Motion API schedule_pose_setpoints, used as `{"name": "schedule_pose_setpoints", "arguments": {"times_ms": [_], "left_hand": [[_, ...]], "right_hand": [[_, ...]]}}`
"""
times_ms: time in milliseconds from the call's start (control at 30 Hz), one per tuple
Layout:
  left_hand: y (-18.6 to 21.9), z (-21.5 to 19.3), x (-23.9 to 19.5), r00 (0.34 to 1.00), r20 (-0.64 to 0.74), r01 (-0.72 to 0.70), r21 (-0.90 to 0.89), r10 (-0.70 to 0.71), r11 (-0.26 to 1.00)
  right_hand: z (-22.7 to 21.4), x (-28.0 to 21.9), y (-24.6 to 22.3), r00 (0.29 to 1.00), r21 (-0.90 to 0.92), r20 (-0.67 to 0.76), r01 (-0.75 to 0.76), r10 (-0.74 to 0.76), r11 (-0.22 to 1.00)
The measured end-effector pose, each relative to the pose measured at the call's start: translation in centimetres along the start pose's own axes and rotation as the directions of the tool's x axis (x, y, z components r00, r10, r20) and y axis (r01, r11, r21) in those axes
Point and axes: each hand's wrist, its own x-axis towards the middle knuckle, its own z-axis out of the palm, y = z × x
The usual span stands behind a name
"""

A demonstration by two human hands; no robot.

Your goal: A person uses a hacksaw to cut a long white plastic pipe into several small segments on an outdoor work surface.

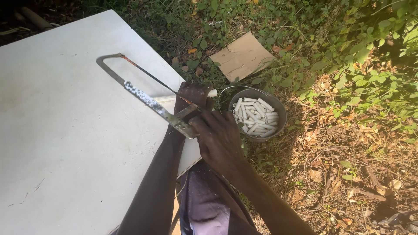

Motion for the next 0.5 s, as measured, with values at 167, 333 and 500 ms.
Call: {"name": "schedule_pose_setpoints", "arguments": {"times_ms": [167,333,500], "left_hand": [[0.7,-1.4,-1.1,0.999,0.047,0.017,-0.053,-0.014,0.998],[0.4,-4.5,-1.0,0.999,0.047,0.024,-0.055,-0.022,0.998],[-3.0,-4.2,-3.7,0.981,0.107,0.163,0.026,-0.165,0.986]], "right_hand": [[0.8,-1.8,1.6,0.906,0.276,-0.316,-0.195,0.280,0.941],[-3.0,-3.6,0.0,0.826,0.535,-0.226,-0.338,0.516,0.774],[-4.0,-6.9,1.4,0.734,0.595,-0.192,-0.440,0.652,0.672]]}}
